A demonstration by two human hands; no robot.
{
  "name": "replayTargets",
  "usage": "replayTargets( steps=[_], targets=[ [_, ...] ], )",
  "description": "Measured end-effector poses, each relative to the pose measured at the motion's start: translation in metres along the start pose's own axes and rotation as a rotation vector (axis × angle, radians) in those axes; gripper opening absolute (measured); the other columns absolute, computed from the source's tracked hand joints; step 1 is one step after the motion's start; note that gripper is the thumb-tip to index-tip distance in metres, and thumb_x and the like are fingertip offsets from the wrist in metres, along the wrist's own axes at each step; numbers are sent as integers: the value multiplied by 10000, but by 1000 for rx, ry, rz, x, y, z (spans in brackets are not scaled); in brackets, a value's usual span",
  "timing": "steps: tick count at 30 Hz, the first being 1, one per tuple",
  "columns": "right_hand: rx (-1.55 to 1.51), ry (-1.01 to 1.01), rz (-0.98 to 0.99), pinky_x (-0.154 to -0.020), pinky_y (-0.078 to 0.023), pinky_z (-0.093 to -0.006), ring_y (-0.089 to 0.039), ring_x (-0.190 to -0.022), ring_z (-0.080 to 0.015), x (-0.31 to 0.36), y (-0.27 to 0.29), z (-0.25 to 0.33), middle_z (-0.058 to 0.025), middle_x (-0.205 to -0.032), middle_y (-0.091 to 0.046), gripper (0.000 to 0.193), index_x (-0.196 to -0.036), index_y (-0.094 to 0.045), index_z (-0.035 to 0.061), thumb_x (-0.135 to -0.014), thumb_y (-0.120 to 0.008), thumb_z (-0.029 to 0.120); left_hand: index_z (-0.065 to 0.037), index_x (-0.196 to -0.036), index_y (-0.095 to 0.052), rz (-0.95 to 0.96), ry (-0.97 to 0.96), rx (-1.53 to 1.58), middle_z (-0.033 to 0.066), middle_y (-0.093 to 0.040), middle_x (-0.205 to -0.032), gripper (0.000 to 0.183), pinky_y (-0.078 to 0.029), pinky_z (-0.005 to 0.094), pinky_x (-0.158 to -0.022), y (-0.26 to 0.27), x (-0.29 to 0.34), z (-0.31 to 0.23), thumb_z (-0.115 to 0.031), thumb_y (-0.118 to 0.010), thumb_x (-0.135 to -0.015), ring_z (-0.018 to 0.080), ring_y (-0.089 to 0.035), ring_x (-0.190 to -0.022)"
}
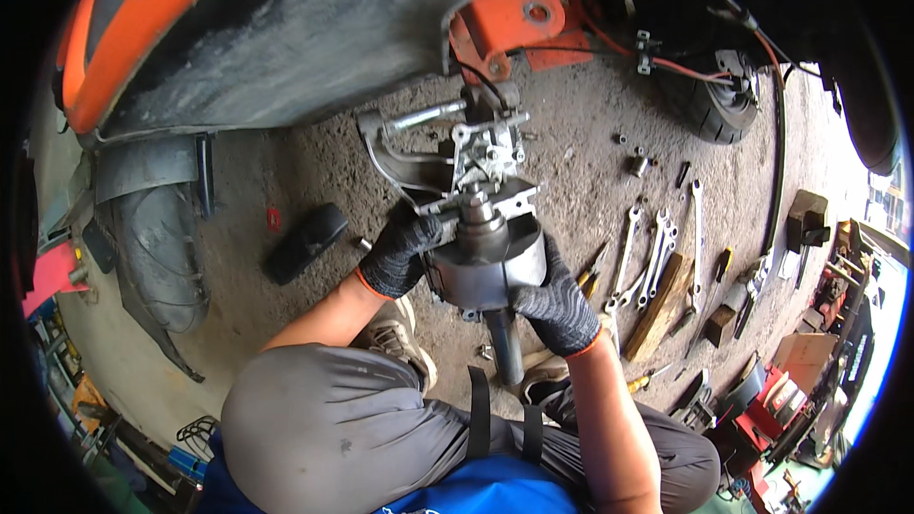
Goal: The person assembles a scooter motor by inserting a cylindrical rotor into the stator housing, aligning and seating a metal cover, and tightening fasteners. The person handles the rotor, stator, cover, and bolts while seated on the floor in a workshop.
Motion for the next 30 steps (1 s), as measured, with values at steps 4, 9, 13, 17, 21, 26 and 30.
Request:
replayTargets(
  steps=[4, 9, 13, 17, 21, 26, 30],
  targets=[
    [44, -27, -68, -1085, -459, -402, -546, -1282, -242, -5, 2, -9, -115, -1417, -556, 1219, -1530, -348, 17, -587, -992, 446, -20, -1327, -644, -23, 46, -12, 26, -675, -1257, 370, -492, 319, -1020, 2, -1, 1, -177, -640, -991, 119, -612, -1141],
    [60, 43, -83, -1101, -445, -401, -538, -1295, -244, -16, 14, -12, -117, -1412, -562, 1181, -1531, -358, 18, -598, -997, 359, -32, -1431, -547, -20, 116, -31, 53, -604, -1388, 522, -468, 343, -1075, 13, -10, 21, -268, -671, -984, 156, -578, -1244],
    [109, 54, -78, -1105, -444, -402, -536, -1298, -241, -20, 24, -12, -121, -1421, -558, 1249, -1541, -342, 16, -549, -1021, 354, -32, -1474, -498, 25, -127, -417, 78, -540, -1476, 674, -431, 374, -1132, 27, -16, 40, -330, -754, -927, 199, -521, -1345],
    [185, 49, -100, -1119, -435, -405, -530, -1306, -245, -26, 30, -12, -125, -1437, -544, 1285, -1548, -322, 13, -528, -1035, 335, -43, -1470, -504, 36, -85, 14, 88, -542, -1465, 706, -407, 388, -1161, 21, -13, 58, -262, -816, -876, 224, -498, -1368],
    [270, 86, -87, -1144, -411, -411, -496, -1337, -255, -35, 32, -16, -137, -1464, -507, 1314, -1556, -286, 21, -529, -1038, 347, -46, -1454, -516, -126, 24, -67, 81, -583, -1404, 647, -496, 355, -1053, 35, -15, 73, -171, -806, -890, 187, -571, -1245],
    [257, 109, -60, -1150, -407, -423, -490, -1346, -263, -43, 41, -23, -140, -1469, -501, 1316, -1547, -296, 30, -508, -1046, 330, -48, -1384, -566, -232, 77, -132, 38, -641, -1299, 635, -540, 345, -985, 55, -18, 91, -79, -855, -820, 172, -607, -1168],
    [236, 103, -56, -1162, -396, -432, -472, -1370, -262, -31, 38, -14, -134, -1499, -470, 1331, -1554, -286, 47, -497, -1049, 317, -40, -1390, -551, -181, -58, -250, 52, -652, -1281, 691, -522, 365, -1001, 33, -9, 69, -153, -890, -799, 180, -613, -1157]
  ],
)
Point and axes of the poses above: each hand's wrist, its own x-axis away from the middle knuckle, its own y-axis out of the back of the hand, z = x × y, the point moved 5 cm from there along -x, towards the middle knuckle
